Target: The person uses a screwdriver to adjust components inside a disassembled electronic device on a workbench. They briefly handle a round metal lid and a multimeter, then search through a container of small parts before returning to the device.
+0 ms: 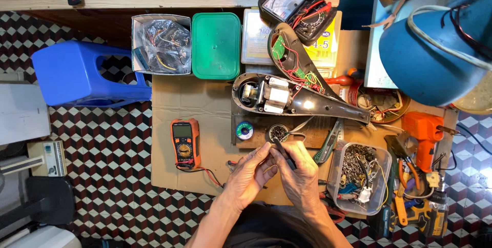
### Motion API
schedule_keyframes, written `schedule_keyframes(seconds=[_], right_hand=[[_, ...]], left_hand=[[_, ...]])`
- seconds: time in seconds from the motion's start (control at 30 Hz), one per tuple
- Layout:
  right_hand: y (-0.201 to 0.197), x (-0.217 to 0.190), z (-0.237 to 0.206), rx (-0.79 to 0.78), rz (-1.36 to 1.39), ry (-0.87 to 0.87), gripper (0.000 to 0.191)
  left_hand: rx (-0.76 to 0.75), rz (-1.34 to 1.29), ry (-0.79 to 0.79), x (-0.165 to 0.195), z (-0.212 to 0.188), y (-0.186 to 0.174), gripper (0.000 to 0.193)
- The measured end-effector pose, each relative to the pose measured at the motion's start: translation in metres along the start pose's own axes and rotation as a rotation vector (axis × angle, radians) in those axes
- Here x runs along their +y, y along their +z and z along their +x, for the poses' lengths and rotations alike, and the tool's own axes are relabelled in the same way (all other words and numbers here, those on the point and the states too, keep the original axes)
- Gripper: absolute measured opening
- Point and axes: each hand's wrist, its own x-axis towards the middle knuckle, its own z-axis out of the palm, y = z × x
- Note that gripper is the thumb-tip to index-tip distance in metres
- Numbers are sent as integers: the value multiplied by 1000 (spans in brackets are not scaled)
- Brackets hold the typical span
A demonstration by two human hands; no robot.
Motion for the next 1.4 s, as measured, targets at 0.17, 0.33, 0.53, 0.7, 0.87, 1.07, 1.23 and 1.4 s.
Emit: schedule_keyframes(seconds=[0.17,0.33,0.53,0.7,0.87,1.07,1.23,1.4], right_hand=[[1,6,12,-29,6,-22,24],[2,10,16,-57,-35,-35,22],[7,15,9,-44,-55,-11,21],[-10,30,-7,-5,-88,417,24],[-56,66,-44,200,-115,661,31],[-105,124,-86,326,-579,476,31],[-131,122,-86,351,-617,224,33],[-176,77,-54,629,-466,451,22]], left_hand=[[44,13,-1,9,8,3,18],[96,30,41,8,12,2,15],[66,127,89,8,9,-1,20],[105,188,142,10,12,-5,23],[88,223,182,13,10,-10,23],[16,258,209,-5,3,-2,24],[9,315,194,-23,10,-8,25],[6,262,130,-36,39,-7,19]])
